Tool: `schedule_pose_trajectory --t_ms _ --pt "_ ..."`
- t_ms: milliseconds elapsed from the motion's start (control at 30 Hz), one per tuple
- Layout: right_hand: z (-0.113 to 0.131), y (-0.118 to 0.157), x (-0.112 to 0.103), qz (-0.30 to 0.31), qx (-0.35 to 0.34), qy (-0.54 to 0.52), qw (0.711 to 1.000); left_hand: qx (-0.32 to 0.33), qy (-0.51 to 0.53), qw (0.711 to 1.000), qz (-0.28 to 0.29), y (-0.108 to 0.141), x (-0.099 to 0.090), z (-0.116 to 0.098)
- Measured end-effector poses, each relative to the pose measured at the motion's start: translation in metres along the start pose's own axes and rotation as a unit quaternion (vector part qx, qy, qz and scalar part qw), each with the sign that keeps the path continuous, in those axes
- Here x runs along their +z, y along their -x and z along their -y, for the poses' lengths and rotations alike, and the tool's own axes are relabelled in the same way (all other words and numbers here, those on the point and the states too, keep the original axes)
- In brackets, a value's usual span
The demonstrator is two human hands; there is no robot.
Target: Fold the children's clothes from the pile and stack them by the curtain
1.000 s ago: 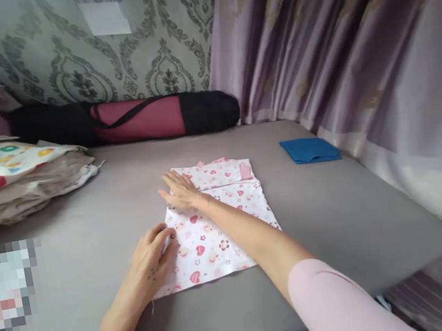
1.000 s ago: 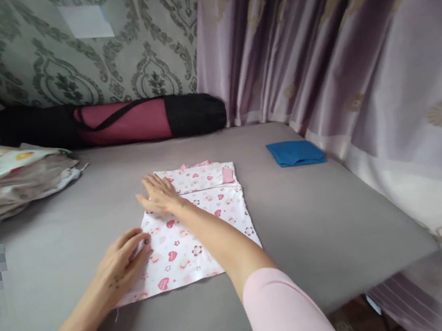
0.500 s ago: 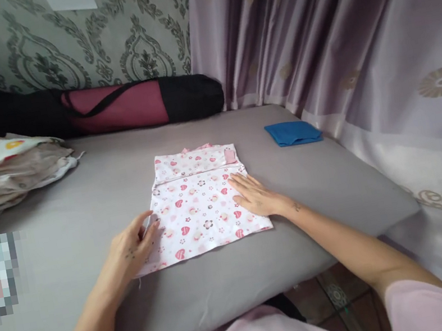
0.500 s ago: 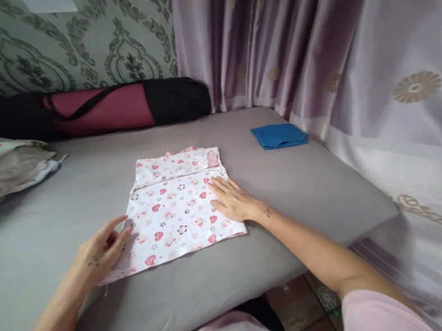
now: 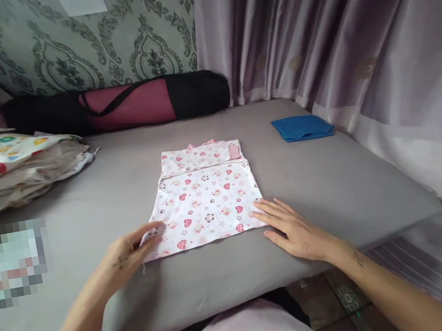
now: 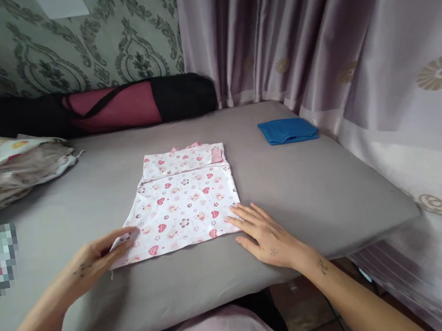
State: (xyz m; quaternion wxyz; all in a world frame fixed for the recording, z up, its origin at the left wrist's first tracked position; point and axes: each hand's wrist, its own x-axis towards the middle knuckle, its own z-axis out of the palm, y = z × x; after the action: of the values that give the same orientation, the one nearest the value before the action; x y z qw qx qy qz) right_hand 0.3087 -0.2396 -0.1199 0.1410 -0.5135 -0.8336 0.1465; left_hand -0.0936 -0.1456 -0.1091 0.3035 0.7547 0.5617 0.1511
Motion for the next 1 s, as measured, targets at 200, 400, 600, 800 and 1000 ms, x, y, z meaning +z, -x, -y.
schedule_pose_trajectory --t_ms 200,400,600,800,1000 --pt "-0.015 0.006 0.001 -0.076 -0.009 -0.054 0.996 -0.020 0.047 0.998 0.043 0.010 -0.007 0.004" --pt "-0.012 0.003 -0.001 -0.113 -0.042 -0.027 0.992 0.075 0.019 0.995 0.065 0.024 -0.006 0.011" --pt "-0.009 0.001 0.002 -0.152 -0.041 -0.020 0.987 0.137 -0.081 0.986 -0.055 0.018 0.006 0.023" --pt "-0.009 -0.005 0.005 -0.159 0.011 -0.012 0.987 0.164 -0.083 0.977 -0.105 0.011 0.003 0.011" --pt "-0.012 -0.007 0.011 -0.167 0.050 -0.115 0.978 0.134 -0.050 0.985 -0.096 0.013 0.001 0.014"
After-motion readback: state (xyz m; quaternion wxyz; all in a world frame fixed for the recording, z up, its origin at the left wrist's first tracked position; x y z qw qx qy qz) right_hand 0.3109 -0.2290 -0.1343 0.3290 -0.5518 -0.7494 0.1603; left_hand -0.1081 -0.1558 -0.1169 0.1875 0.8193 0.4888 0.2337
